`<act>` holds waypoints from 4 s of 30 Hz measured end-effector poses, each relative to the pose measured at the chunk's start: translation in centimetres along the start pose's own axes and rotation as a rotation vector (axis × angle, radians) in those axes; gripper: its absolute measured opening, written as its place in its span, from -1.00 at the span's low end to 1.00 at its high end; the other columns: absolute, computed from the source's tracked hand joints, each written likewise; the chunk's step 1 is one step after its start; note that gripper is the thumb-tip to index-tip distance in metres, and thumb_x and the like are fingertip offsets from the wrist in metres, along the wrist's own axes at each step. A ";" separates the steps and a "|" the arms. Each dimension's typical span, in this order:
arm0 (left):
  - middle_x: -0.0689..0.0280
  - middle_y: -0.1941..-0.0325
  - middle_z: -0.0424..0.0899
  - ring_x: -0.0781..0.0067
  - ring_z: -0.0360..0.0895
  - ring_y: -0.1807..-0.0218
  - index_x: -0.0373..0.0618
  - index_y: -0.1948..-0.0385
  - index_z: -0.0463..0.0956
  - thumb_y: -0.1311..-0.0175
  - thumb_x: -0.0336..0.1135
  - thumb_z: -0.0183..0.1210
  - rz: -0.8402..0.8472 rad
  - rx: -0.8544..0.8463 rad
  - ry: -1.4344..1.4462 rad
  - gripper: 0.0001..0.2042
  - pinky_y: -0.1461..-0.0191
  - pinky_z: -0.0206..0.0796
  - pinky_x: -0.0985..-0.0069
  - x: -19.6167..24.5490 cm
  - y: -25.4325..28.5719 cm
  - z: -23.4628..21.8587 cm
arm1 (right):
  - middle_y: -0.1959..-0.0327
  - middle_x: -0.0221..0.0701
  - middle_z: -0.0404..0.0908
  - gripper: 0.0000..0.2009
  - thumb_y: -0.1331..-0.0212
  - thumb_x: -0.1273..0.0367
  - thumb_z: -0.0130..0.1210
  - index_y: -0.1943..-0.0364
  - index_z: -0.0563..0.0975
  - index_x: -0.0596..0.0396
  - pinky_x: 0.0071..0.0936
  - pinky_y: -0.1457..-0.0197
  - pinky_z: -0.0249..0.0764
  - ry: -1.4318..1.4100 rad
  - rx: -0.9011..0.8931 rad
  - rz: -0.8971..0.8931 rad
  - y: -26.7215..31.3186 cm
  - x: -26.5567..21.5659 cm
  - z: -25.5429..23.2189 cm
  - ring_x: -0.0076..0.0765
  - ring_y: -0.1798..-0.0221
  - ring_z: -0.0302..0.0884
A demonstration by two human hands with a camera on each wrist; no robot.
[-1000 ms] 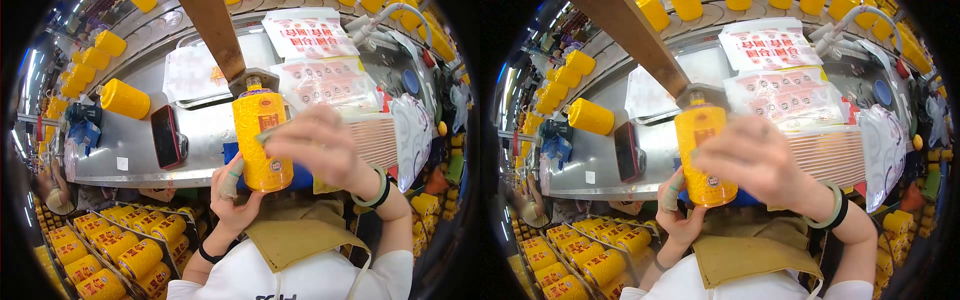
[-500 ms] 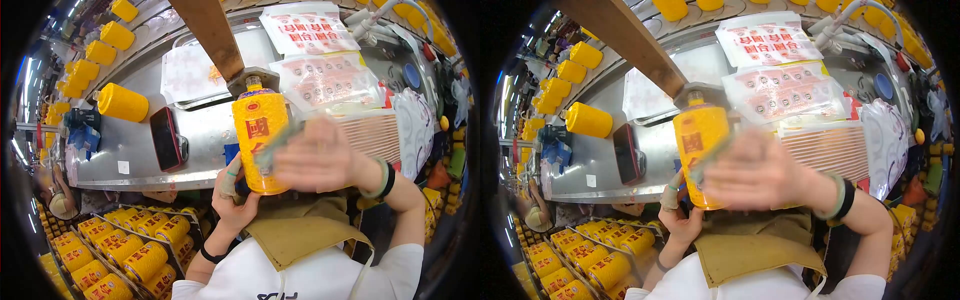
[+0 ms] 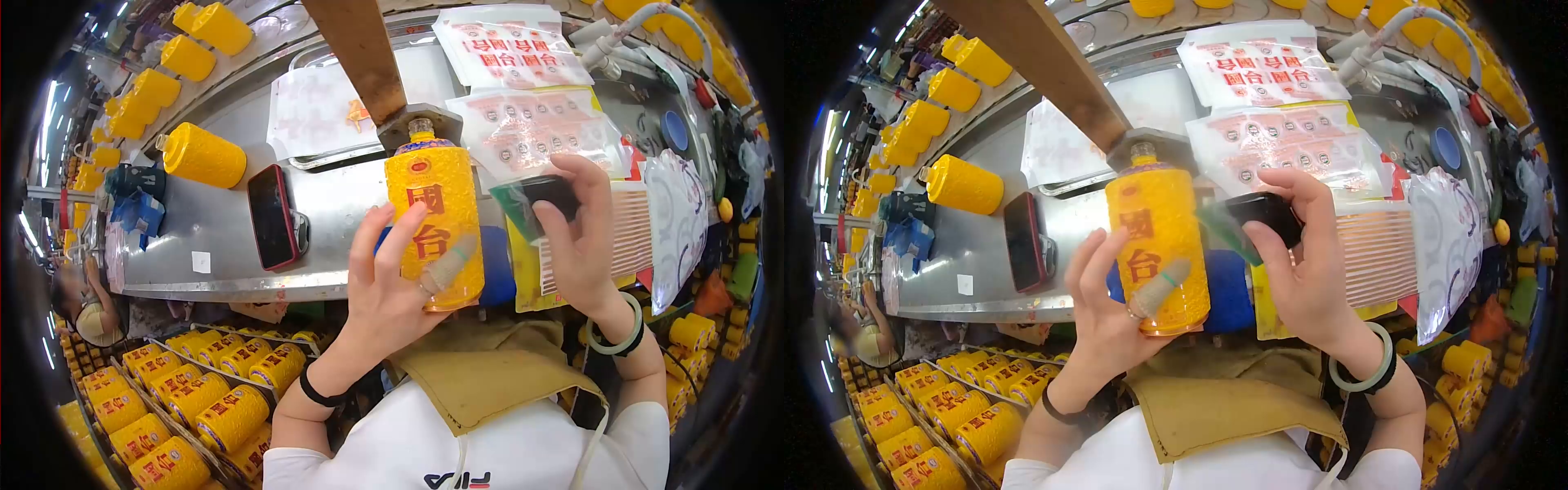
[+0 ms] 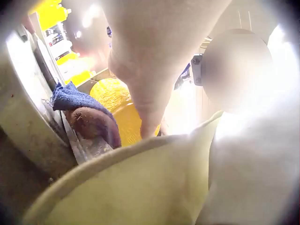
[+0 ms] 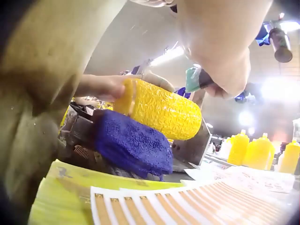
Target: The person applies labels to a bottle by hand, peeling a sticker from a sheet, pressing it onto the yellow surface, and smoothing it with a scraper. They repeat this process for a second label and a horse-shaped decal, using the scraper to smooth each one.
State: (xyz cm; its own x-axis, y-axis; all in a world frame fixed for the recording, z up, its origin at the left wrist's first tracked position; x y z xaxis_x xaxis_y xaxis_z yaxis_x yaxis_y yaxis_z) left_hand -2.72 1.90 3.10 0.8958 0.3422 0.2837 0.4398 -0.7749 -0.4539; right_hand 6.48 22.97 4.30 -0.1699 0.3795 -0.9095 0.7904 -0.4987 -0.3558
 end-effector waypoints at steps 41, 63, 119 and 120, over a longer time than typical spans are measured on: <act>-0.01 -0.40 0.46 0.11 0.48 -0.39 -0.28 -0.47 0.20 0.02 -0.35 0.59 -0.487 0.238 0.909 -0.04 -0.44 0.31 0.26 -0.8 4.4 3.3 | 0.06 -0.50 0.77 -0.71 0.10 0.47 0.29 0.20 0.75 -0.05 -0.40 0.20 0.37 0.506 -0.253 -0.586 4.8 -5.0 2.2 -0.41 0.18 0.56; 0.01 -0.43 0.47 0.23 0.57 -0.30 -0.43 -0.39 0.30 0.05 -0.44 0.60 -0.415 0.273 0.637 -0.11 -0.30 0.51 0.32 0.7 3.7 2.3 | 0.38 -0.28 0.53 -0.80 -0.12 0.56 0.30 0.15 0.62 0.19 -0.38 0.34 0.44 0.173 -0.038 0.200 7.8 -5.4 3.6 -0.24 0.39 0.54; 0.03 -0.36 0.43 0.02 0.49 -0.27 -0.11 -0.20 0.58 0.13 -0.43 0.61 -0.158 0.231 0.267 -0.31 -0.31 0.42 0.22 0.0 4.8 2.2 | 0.05 -0.25 0.72 -0.61 -0.14 0.63 0.28 -0.10 0.60 0.18 -0.38 -0.01 0.58 0.263 -0.059 -0.114 -1.1 -3.4 0.4 -0.23 0.09 0.68; 0.04 -0.36 0.42 0.01 0.47 -0.27 -0.12 -0.24 0.54 0.11 -0.41 0.60 -0.181 0.230 0.331 -0.28 -0.32 0.38 0.20 0.0 4.8 2.2 | 0.09 -0.25 0.73 -0.65 -0.11 0.64 0.29 -0.03 0.62 0.17 -0.37 0.01 0.59 0.290 -0.079 -0.182 -1.5 -3.3 0.4 -0.20 0.10 0.67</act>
State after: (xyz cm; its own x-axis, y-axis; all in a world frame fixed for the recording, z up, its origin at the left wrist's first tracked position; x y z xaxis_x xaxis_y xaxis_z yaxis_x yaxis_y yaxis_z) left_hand -0.50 -0.61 -0.93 0.7503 0.2441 0.6144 0.6244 -0.5668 -0.5374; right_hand 5.65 22.17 7.73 -0.1474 0.6677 -0.7297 0.8076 -0.3446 -0.4785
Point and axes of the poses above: each hand's wrist, its own y-axis away from the middle knuckle, its own z-axis out of the palm, x = y × z, the point moved 2 cm from there along -y, towards the middle knuckle
